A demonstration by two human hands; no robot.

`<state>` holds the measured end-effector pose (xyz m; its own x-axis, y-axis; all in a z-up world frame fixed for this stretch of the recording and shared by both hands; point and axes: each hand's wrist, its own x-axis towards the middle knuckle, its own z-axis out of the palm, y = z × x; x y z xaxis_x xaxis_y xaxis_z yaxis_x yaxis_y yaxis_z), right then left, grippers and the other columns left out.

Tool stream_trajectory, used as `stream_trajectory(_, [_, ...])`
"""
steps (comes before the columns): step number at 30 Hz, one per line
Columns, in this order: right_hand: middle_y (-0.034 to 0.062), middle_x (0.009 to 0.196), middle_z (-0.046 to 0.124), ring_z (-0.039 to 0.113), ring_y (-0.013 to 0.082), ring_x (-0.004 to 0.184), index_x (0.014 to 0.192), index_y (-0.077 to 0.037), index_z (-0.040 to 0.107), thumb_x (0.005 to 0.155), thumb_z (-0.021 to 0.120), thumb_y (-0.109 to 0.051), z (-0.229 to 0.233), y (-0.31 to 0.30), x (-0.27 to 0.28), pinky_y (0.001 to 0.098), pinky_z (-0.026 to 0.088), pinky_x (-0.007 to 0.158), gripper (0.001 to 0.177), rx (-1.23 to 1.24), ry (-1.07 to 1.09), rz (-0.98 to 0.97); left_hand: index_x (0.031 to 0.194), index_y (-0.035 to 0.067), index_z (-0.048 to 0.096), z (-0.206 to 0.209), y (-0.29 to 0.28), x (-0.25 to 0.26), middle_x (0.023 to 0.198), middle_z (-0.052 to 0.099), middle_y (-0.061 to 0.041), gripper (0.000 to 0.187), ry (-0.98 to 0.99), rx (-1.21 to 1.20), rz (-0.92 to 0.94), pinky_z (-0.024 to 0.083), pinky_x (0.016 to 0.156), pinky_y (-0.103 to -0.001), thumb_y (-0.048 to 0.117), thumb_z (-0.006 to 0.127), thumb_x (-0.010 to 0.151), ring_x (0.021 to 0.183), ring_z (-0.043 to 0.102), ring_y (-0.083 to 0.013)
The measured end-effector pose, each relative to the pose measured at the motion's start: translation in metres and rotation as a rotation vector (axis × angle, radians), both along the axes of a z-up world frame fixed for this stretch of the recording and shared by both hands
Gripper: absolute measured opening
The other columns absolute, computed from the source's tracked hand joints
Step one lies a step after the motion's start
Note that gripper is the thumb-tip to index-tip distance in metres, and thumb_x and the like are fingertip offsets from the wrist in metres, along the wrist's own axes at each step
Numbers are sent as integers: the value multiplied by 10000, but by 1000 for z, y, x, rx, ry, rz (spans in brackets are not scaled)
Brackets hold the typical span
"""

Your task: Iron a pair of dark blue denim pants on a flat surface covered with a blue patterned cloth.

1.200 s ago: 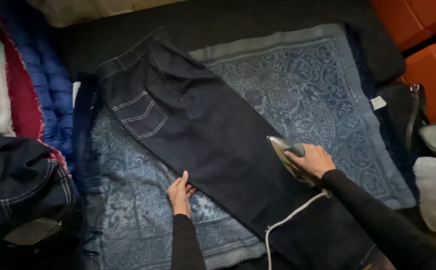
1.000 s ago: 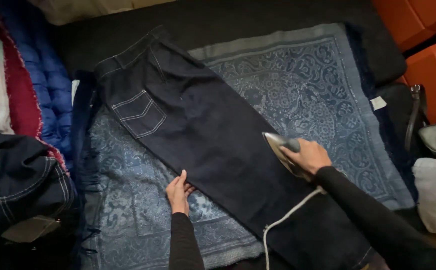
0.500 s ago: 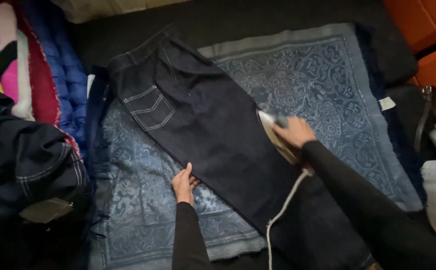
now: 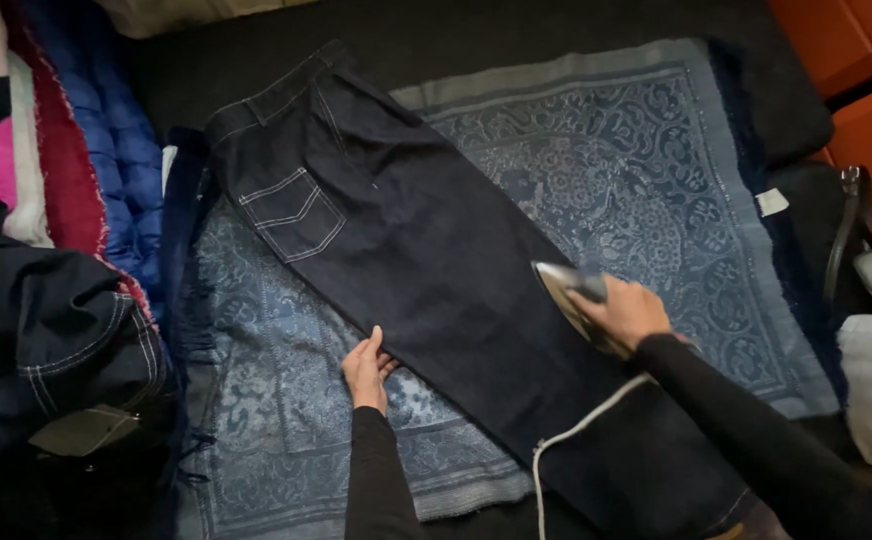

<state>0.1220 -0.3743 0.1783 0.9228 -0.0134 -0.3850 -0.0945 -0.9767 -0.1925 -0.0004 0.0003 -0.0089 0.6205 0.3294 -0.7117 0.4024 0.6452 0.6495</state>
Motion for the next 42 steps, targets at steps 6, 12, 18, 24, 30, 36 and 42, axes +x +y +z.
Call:
stream_trajectory(6, [225,971,755,728,427,929,1078,-110,754,853,644,-646,-12,33,51,523,574,812,591,63,-106,-11,1014,17,713,7,-1,0,927,763,-58,313,-5,9,-14,568,673,-300,319,729,933,752,723,-165])
stream_trajectory(12, [266,1000,745,723,446,951,1036,-28,763,857,684,-644,-34,50,83,534,570,821,646,49,-158,-75,984,44,712,-7,2,-1,917,751,-53,291,-4,7,-27,551,671,-299,331,737,941,733,698,-152])
stream_trajectory(18, [187,934,792,778,364,908,1022,-105,787,797,678,-619,-53,19,49,467,585,823,571,292,70,-30,978,32,704,-23,4,-1,906,722,-58,325,-41,-2,-41,581,681,-328,357,720,961,744,717,-175])
stream_trajectory(24, [162,910,798,781,333,898,1041,-115,789,819,708,-546,-14,35,-57,428,582,798,491,329,171,49,1068,18,724,-11,2,-1,938,762,-56,388,-65,-28,-41,582,686,-324,387,696,953,780,735,-179])
stream_trajectory(30, [176,973,777,748,383,941,1089,-130,779,861,671,-546,-9,97,-61,459,576,817,487,311,133,112,1118,-3,679,-17,1,-2,959,740,-88,417,-106,-35,-1,579,670,-348,393,678,985,786,732,-210])
stream_trajectory(36, [229,1042,746,708,431,1018,1132,-97,765,861,690,-568,-3,176,-35,508,563,870,548,239,65,24,1201,45,664,-3,-11,-13,1040,749,-81,350,-128,12,163,576,688,-327,329,609,1003,873,730,-205])
stream_trajectory(42, [212,1005,770,738,406,1001,1081,-88,799,863,701,-551,-1,181,-44,492,577,874,522,321,135,76,984,36,661,11,-72,-128,831,692,-13,225,-185,442,95,530,637,-251,213,537,1042,718,628,-83])
